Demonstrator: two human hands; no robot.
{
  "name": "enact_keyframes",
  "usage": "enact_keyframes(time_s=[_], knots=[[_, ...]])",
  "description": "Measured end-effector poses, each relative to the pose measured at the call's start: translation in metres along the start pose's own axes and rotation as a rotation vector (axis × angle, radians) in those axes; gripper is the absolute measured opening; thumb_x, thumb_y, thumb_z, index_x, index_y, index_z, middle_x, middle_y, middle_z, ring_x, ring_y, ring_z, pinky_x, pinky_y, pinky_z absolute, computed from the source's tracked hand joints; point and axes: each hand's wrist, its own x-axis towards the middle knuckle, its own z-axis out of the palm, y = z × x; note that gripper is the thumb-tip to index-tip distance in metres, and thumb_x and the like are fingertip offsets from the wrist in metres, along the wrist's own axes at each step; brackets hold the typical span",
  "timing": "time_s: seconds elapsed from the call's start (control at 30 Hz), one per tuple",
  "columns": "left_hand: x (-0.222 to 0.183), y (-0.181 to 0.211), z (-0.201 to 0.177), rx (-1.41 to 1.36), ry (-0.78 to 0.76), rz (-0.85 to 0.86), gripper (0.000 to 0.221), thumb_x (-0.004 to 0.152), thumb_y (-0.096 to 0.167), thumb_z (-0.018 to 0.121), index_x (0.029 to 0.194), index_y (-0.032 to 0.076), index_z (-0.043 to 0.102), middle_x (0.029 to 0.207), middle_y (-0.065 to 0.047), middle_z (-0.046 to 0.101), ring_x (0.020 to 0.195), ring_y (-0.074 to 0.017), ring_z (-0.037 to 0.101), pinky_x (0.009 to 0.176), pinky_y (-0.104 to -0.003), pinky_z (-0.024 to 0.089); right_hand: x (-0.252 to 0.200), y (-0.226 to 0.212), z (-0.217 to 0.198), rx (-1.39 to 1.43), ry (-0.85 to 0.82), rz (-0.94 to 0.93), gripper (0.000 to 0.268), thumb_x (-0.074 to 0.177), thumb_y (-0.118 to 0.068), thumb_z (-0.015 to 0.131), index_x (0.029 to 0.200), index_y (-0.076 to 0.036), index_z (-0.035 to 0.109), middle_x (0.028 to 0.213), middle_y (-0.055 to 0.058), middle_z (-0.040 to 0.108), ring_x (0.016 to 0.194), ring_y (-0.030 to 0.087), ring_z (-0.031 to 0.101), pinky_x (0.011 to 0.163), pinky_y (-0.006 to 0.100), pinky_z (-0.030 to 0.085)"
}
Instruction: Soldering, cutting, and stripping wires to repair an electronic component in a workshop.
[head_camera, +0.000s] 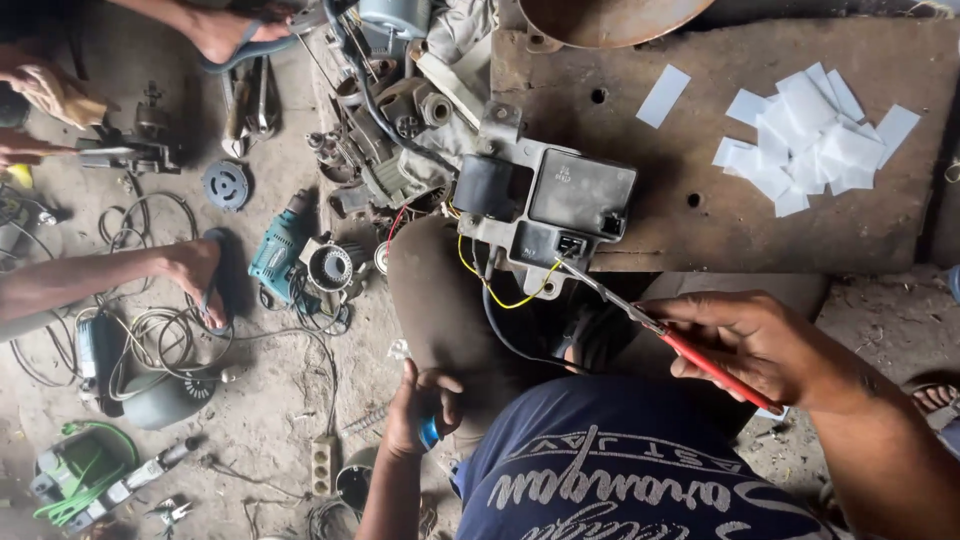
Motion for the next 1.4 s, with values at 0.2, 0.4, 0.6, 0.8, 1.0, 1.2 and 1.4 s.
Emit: enact_keyframes(time_s=[0.2,0.4,0.6,0.8,1.0,1.2,1.4], knots=[[0.005,0.002,0.008,0.158,0.252,-0.079,0.088,0.100,0.072,0.035,0.089,-0.007,0.072,0.050,-0.016,0.058,0.038,-0.0242,0.050,0.037,-0.031,0.035,0.007,-0.006,-0.001,-0.070,0.018,-0.057,0.064,0.073,-0.012,0.082,0.133,0.003,0.063,0.071,0.004,0.081,0.038,0.004,0.065,0.031,0.012,0.047],[0.012,0.005,0.009,0.183,0.242,-0.091,0.080,0.100,0.067,0.040,0.088,-0.006,0.073,0.050,-0.018,0.061,0.035,-0.0241,0.049,0.036,-0.031,0.036,-0.003,0.014,-0.014,0.013,-0.023,0.073,0.067,0.073,-0.009,0.081,0.135,0.002,0.061,0.076,0.011,0.087,0.049,0.011,0.083,0.039,0.013,0.063],[0.015,0.008,0.009,0.189,0.305,-0.134,0.093,0.098,0.074,0.033,0.085,-0.008,0.074,0.051,-0.019,0.063,0.034,-0.0255,0.050,0.035,-0.032,0.038,-0.005,0.017,-0.016,0.189,0.014,0.336,0.067,0.072,0.010,0.075,0.138,0.007,0.062,0.086,0.019,0.085,0.061,0.020,0.083,0.059,0.026,0.075],[0.017,0.012,0.015,0.276,0.323,-0.109,0.084,0.101,0.065,0.037,0.081,-0.008,0.073,0.051,-0.018,0.063,0.034,-0.0240,0.050,0.035,-0.031,0.040,-0.005,0.017,-0.010,-0.054,0.046,0.178,0.079,0.059,0.002,0.089,0.134,-0.006,0.068,0.071,0.004,0.085,0.047,0.006,0.071,0.040,0.017,0.058],[0.018,0.011,0.012,0.259,0.284,-0.117,0.084,0.102,0.064,0.036,0.082,-0.008,0.072,0.051,-0.019,0.062,0.034,-0.0255,0.051,0.034,-0.033,0.041,0.004,-0.004,-0.010,-0.253,0.005,0.180,0.078,0.058,-0.007,0.092,0.133,-0.012,0.069,0.066,-0.002,0.085,0.042,0.003,0.069,0.036,0.018,0.052],[0.017,0.013,0.016,0.282,0.288,-0.106,0.083,0.101,0.065,0.037,0.082,-0.007,0.073,0.051,-0.018,0.062,0.036,-0.0248,0.052,0.036,-0.034,0.043,0.001,0.002,-0.011,-0.182,-0.008,0.179,0.071,0.066,-0.004,0.084,0.135,-0.010,0.066,0.068,-0.002,0.081,0.045,0.003,0.073,0.045,0.018,0.073],[0.018,0.012,0.013,0.264,0.263,-0.101,0.082,0.104,0.061,0.035,0.084,-0.009,0.073,0.052,-0.019,0.062,0.036,-0.0251,0.052,0.036,-0.033,0.043,-0.002,0.005,-0.011,-0.267,0.052,0.226,0.081,0.054,-0.007,0.094,0.131,-0.018,0.071,0.064,-0.001,0.086,0.043,0.005,0.074,0.037,0.020,0.057]])
